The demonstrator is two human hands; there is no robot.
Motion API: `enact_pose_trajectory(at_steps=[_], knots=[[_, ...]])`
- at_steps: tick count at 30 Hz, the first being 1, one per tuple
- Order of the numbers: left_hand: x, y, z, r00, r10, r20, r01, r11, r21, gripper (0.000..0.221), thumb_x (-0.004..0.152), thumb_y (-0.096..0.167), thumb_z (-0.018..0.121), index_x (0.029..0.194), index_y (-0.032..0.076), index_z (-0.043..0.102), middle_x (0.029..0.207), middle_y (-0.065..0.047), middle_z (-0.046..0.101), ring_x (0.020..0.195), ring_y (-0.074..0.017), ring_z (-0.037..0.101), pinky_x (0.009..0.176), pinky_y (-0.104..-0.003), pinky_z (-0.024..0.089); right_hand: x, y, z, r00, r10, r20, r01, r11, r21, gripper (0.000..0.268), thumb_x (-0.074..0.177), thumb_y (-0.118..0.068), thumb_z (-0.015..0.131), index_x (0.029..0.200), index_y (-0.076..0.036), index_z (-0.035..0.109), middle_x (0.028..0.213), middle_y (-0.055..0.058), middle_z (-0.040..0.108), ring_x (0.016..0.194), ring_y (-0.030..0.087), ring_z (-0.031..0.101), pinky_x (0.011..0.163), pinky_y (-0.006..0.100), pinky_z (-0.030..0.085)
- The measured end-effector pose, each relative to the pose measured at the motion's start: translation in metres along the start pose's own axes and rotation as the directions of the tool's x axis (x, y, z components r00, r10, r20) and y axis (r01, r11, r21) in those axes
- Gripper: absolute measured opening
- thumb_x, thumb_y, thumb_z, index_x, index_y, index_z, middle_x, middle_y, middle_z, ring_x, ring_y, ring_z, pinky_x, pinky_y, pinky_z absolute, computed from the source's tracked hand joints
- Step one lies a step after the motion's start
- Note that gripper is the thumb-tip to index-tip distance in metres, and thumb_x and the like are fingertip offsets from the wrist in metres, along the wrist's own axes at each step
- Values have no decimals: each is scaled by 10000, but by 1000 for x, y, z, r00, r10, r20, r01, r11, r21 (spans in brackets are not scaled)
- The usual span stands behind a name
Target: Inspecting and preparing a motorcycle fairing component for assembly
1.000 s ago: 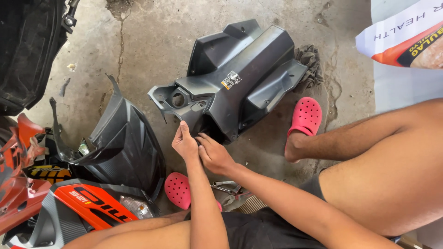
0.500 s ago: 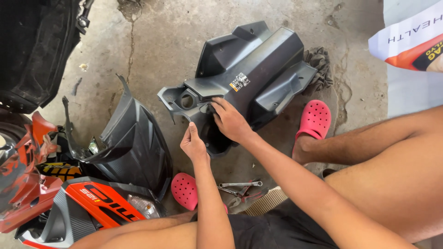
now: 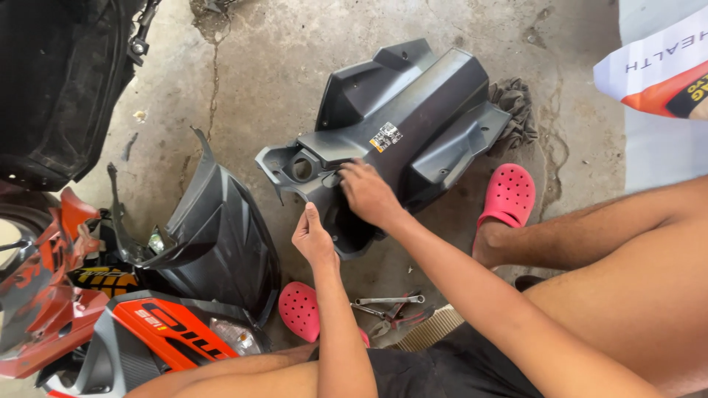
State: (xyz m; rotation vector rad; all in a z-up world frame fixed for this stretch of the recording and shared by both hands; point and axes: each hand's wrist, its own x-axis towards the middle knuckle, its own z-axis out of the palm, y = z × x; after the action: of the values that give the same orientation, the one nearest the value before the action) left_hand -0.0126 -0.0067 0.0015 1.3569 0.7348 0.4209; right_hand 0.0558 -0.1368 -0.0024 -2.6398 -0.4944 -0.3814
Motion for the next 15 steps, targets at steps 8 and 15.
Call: enact_pose_trajectory(at_steps=[8,15], knots=[[0,-1,4,1000,0,1,0,1000,-19,186,1009,205,696,1107,76,785,1017,-143,779,1011,-178,717,910,-365,602,9,-14,22,997,64,-51,-36,904,426,192,1022,-288,621,1085,-152,740,1136,7,719,1111,250,682,965,348,539],[0,-7,-2,997,81,11,-82,990,111,212,1024,246,674,1064,77,797,949,-114,776,948,-139,679,977,-410,542,3,24,0,988,21,-152,26,954,299,194,891,-149,749,1071,-77,747,1112,104,679,1086,320,643,983,409,524]])
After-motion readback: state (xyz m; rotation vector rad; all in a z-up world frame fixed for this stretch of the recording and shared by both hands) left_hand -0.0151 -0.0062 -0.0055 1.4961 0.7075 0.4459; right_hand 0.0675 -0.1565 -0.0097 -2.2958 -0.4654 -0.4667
